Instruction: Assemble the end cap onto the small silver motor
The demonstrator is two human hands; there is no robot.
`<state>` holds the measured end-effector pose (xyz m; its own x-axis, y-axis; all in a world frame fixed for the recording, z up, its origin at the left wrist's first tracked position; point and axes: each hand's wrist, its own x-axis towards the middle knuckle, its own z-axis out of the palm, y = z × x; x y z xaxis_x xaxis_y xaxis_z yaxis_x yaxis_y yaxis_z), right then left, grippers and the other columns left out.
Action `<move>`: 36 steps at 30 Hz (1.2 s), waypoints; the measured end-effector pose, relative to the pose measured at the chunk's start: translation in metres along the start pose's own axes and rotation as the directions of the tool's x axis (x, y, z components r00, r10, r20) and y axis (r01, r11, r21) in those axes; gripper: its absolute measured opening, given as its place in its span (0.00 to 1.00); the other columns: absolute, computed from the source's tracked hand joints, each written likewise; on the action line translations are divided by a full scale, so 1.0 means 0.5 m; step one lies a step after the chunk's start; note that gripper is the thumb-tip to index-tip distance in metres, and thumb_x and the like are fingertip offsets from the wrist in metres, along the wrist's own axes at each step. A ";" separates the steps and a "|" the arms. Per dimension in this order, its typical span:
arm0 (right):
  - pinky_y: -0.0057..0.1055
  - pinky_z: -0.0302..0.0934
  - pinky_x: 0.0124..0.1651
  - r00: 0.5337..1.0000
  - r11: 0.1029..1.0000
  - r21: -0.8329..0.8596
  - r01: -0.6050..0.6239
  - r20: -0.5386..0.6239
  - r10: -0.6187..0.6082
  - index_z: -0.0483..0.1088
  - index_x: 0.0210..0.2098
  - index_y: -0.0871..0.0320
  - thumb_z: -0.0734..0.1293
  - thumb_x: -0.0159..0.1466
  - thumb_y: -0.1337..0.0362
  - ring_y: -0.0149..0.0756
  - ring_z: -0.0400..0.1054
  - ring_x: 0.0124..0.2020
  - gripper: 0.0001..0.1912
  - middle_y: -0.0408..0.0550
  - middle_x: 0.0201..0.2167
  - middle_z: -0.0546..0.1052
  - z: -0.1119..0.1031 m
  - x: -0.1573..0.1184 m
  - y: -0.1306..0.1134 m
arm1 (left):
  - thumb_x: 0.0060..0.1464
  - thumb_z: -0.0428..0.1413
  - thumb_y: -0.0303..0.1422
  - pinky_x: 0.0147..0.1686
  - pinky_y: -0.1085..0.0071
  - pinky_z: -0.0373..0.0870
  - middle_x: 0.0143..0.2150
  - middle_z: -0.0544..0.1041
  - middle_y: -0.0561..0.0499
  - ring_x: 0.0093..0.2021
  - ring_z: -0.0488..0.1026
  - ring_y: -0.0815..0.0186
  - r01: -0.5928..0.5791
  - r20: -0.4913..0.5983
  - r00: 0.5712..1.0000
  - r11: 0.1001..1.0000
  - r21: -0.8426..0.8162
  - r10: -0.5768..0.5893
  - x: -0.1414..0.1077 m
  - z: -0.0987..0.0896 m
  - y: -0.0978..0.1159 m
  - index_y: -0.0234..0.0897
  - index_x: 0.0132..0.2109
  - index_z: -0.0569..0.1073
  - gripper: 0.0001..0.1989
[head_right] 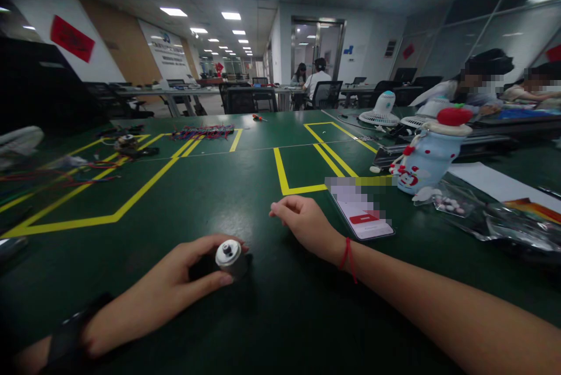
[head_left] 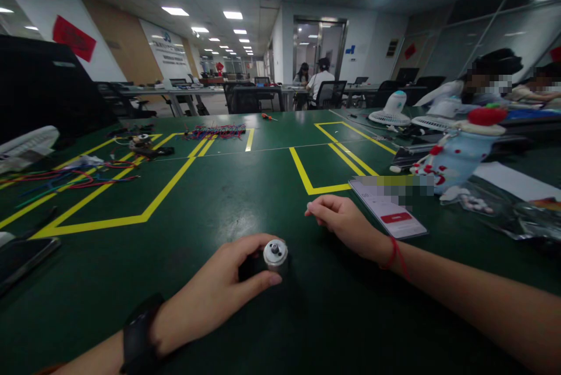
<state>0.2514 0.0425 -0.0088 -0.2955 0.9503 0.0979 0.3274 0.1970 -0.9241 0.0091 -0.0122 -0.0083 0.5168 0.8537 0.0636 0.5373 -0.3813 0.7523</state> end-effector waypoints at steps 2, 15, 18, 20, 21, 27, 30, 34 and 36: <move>0.27 0.53 0.28 0.996 0.996 -0.080 0.045 0.077 -0.039 0.73 0.32 0.61 0.64 0.62 0.58 0.28 0.60 0.25 0.12 0.42 0.24 0.69 0.006 -0.004 -0.006 | 0.57 0.58 0.35 0.50 0.64 0.66 0.52 0.73 0.52 0.50 0.70 0.59 -0.004 0.001 1.000 1.000 0.001 0.004 -0.001 0.000 0.000 0.46 0.55 0.68 0.18; 0.26 0.55 0.29 0.943 0.945 -0.070 0.321 0.118 -0.311 0.73 0.34 0.57 0.67 0.60 0.61 0.27 0.58 0.28 0.06 0.44 0.35 0.67 0.058 -0.033 -0.070 | 0.56 0.59 0.34 0.48 0.65 0.67 0.48 0.75 0.53 0.47 0.71 0.59 -0.006 -0.009 1.000 1.000 -0.017 0.006 0.001 0.003 0.001 0.45 0.51 0.68 0.16; 0.27 0.56 0.30 0.947 0.949 -0.080 0.304 0.137 -0.292 0.73 0.36 0.58 0.67 0.61 0.59 0.28 0.59 0.29 0.09 0.44 0.34 0.68 0.045 -0.025 -0.068 | 0.56 0.59 0.34 0.47 0.65 0.67 0.47 0.74 0.52 0.47 0.71 0.59 -0.003 0.002 1.000 1.000 -0.015 0.003 -0.001 0.001 0.002 0.44 0.51 0.69 0.15; 0.27 0.58 0.33 0.929 0.934 -0.125 0.334 0.211 -0.304 0.74 0.38 0.57 0.69 0.59 0.59 0.29 0.61 0.31 0.09 0.45 0.36 0.68 0.044 -0.026 -0.070 | 0.56 0.59 0.34 0.47 0.64 0.67 0.47 0.75 0.52 0.46 0.71 0.59 -0.002 -0.001 1.000 1.000 -0.014 0.002 -0.002 0.001 0.003 0.44 0.51 0.69 0.16; 0.27 0.58 0.34 0.919 0.926 -0.139 0.351 0.240 -0.312 0.74 0.38 0.56 0.69 0.58 0.60 0.30 0.61 0.33 0.10 0.45 0.37 0.68 0.046 -0.028 -0.072 | 0.56 0.59 0.35 0.47 0.64 0.67 0.47 0.75 0.52 0.46 0.71 0.59 -0.004 -0.004 1.000 1.000 -0.014 0.003 -0.002 0.001 0.003 0.44 0.51 0.69 0.16; 0.26 0.57 0.32 0.927 0.926 -0.119 0.359 0.165 -0.338 0.75 0.36 0.56 0.68 0.60 0.61 0.28 0.60 0.30 0.07 0.44 0.35 0.68 0.054 -0.030 -0.077 | 0.56 0.58 0.35 0.46 0.65 0.68 0.47 0.75 0.51 0.46 0.71 0.59 0.000 -0.011 1.000 1.000 -0.004 0.000 0.001 0.004 -0.001 0.44 0.52 0.69 0.16; 0.27 0.57 0.31 0.934 0.935 -0.096 0.342 0.146 -0.327 0.74 0.37 0.57 0.67 0.61 0.59 0.28 0.61 0.30 0.09 0.45 0.35 0.69 0.034 -0.023 -0.070 | 0.56 0.58 0.35 0.46 0.64 0.68 0.47 0.75 0.50 0.46 0.71 0.58 -0.007 -0.019 1.000 1.000 0.002 0.007 0.001 0.004 -0.001 0.43 0.52 0.69 0.17; 0.31 0.60 0.41 0.877 0.896 -0.190 0.402 0.362 -0.316 0.75 0.35 0.56 0.69 0.59 0.62 0.32 0.65 0.37 0.06 0.46 0.37 0.70 0.007 -0.022 -0.042 | 0.56 0.58 0.34 0.46 0.65 0.69 0.48 0.75 0.51 0.46 0.72 0.59 -0.014 -0.010 1.000 1.000 -0.028 0.014 0.000 0.002 0.003 0.44 0.52 0.70 0.16; 0.33 0.60 0.45 0.851 0.874 -0.242 0.422 0.438 -0.289 0.76 0.36 0.56 0.70 0.58 0.63 0.34 0.65 0.40 0.06 0.46 0.39 0.70 0.002 -0.026 -0.027 | 0.56 0.58 0.34 0.46 0.66 0.69 0.48 0.75 0.52 0.46 0.72 0.59 -0.008 -0.002 1.000 1.000 -0.028 0.008 0.000 0.001 0.003 0.44 0.52 0.70 0.16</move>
<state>0.2500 0.0271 0.0021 -0.7390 0.6465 0.1892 0.3789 0.6311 -0.6768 0.0102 -0.0130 -0.0073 0.5201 0.8512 0.0707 0.5140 -0.3780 0.7700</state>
